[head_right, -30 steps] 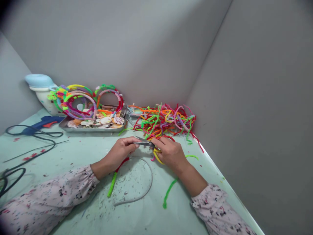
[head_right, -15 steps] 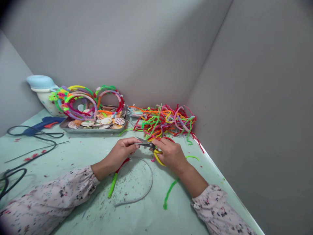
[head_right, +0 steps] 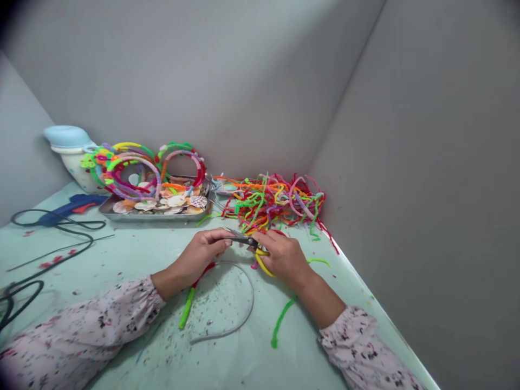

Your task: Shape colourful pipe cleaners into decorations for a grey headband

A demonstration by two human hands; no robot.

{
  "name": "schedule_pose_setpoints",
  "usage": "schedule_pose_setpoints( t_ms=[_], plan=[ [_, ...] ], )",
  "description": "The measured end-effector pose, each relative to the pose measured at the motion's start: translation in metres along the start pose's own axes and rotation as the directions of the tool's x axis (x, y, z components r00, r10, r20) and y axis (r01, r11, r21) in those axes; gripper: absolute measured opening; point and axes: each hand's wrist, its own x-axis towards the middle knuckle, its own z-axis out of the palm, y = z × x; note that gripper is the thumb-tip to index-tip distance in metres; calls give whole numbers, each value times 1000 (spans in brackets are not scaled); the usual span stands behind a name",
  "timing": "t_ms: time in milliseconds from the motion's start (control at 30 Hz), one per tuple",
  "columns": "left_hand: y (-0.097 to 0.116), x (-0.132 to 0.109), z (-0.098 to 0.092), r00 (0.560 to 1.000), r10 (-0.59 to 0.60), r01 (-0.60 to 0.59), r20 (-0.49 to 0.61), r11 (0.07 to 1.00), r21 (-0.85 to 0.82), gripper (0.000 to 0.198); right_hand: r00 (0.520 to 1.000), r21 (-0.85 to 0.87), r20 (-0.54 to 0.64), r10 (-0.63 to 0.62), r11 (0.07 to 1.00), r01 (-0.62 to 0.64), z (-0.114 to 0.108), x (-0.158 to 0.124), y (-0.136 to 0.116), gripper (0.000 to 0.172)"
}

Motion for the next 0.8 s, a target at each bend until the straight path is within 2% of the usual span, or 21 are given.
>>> schedule_pose_setpoints(
  t_ms=[267,500,800],
  plan=[
    [1,0,0,1000,16,-16,17,1000,0,24,1000,12,16,2,1000,-3,0,0,0,22],
    [0,0,2,998,-22,22,-64,1000,4,24,1000,-50,4,25,998,-25,-2,1,-3,28],
    [0,-1,3,999,4,-2,-38,998,56,24,998,-82,37,43,996,-40,-4,2,-6,28]
  ],
)
